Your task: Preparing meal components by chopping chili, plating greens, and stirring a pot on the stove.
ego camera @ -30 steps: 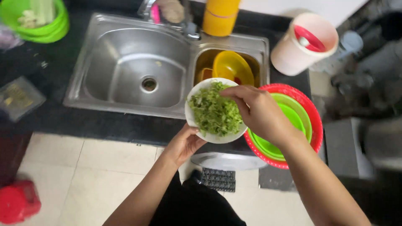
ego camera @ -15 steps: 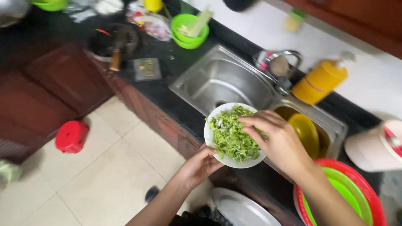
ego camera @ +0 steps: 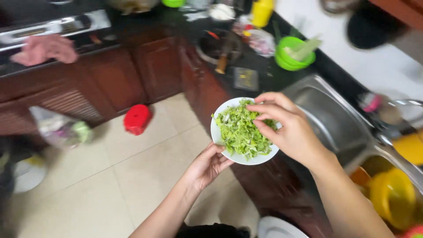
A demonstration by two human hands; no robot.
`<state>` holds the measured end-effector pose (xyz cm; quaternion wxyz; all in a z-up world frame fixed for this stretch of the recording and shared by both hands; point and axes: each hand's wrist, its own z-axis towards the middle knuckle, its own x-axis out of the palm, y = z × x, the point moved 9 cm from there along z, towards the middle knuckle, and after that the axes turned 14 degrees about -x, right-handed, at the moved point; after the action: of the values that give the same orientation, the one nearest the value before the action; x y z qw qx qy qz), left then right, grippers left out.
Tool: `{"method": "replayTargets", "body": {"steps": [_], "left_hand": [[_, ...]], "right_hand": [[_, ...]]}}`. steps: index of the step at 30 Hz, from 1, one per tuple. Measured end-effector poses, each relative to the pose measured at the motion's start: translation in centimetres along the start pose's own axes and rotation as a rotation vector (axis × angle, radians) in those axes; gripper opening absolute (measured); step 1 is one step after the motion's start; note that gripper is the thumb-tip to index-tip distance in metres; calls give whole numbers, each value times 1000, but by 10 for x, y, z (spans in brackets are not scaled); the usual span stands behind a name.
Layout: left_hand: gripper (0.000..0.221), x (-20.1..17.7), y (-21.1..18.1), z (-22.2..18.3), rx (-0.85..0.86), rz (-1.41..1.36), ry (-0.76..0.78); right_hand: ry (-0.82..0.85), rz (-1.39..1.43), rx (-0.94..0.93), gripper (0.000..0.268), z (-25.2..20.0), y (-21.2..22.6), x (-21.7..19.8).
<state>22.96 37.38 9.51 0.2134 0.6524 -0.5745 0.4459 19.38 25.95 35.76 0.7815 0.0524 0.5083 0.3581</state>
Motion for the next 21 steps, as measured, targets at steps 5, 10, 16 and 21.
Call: {"method": "replayTargets", "body": {"steps": [5,10,16,21], "left_hand": [[45,-78,-97,-69,143,-37,-2],[50,-143,-179,-150,288,-144,-101],[53,-240,-252,-239,478,-320,-135],[55,-317,-324,-327,689,-401,-233]], "right_hand": [[-183,73,-273,29,96,65,69],[-128,118,-419,22,188,110,160],[35,93,-678,11,292,178,278],[186,63,-845,31,379,218,398]]}}
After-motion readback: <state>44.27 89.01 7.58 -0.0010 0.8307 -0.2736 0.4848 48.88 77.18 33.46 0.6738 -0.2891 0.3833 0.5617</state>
